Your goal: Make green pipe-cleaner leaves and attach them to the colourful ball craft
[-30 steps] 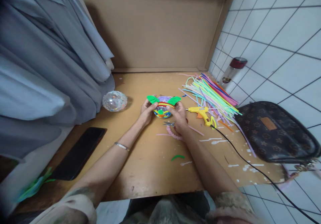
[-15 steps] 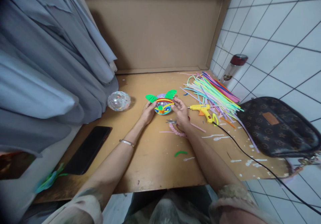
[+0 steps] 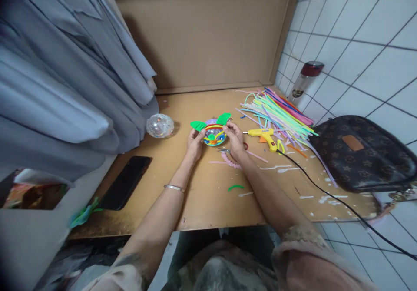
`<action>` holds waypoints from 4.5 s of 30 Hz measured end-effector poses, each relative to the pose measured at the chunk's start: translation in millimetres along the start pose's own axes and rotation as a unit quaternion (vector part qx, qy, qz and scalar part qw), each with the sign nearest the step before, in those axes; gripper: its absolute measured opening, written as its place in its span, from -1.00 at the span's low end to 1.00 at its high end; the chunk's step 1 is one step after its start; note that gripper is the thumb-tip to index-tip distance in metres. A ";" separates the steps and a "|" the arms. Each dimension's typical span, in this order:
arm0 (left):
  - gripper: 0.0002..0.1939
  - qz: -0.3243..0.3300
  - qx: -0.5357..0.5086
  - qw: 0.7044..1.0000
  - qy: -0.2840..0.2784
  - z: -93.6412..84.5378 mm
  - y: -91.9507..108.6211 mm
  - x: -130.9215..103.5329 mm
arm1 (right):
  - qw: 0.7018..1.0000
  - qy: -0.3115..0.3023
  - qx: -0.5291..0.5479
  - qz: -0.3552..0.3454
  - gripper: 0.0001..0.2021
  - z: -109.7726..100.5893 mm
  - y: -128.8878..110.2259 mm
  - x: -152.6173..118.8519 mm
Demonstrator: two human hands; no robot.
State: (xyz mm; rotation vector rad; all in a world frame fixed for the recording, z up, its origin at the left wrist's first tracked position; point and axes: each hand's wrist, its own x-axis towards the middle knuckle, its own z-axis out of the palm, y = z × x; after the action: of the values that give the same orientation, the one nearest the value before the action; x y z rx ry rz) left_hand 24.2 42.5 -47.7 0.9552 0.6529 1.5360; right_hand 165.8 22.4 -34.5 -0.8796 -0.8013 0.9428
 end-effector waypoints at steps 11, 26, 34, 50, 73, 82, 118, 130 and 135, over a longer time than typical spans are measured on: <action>-0.49 -0.003 0.002 1.000 0.028 -7.8 6.5 1.0 | 1.000 -0.020 -0.008 0.005 -0.60 0.2 0.3 3.9; -0.56 -0.011 0.015 0.999 0.040 -9.0 7.2 0.2 | 0.999 -0.036 0.004 -0.007 -0.65 5.0 -0.9 0.5; -0.51 0.000 0.018 0.998 0.055 -6.8 4.5 2.4 | 0.999 -0.037 -0.004 -0.004 -0.61 4.4 2.2 2.3; -0.50 -0.006 0.017 0.999 0.041 -4.2 11.5 4.2 | 0.999 -0.047 0.005 0.004 -0.60 3.7 -0.1 4.1; -0.51 0.016 0.021 1.000 -0.008 -1.7 7.8 6.9 | 0.998 -0.060 -0.026 0.005 -0.64 2.9 -5.7 1.0; -0.22 -0.037 0.066 0.997 0.007 7.5 15.8 -0.7 | 0.997 -0.074 -0.003 0.002 -0.64 5.6 -16.5 -0.2; -0.34 -0.035 0.079 0.996 0.011 7.7 11.4 1.4 | 0.996 -0.058 0.052 0.042 -0.63 6.2 -13.0 9.3; -0.26 -0.027 0.080 0.996 0.009 11.9 13.6 -0.6 | 0.998 -0.040 0.045 0.034 -0.63 9.9 -9.5 6.8; -0.26 -0.026 0.067 0.997 0.011 12.3 14.9 -2.1 | 0.996 -0.072 0.034 0.026 -0.64 8.4 -13.9 1.2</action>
State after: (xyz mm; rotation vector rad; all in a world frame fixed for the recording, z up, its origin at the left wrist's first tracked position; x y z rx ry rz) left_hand 26.9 36.3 -29.4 1.0152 0.7991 1.4722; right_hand 163.6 21.3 -18.5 -0.7824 -0.8670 1.0837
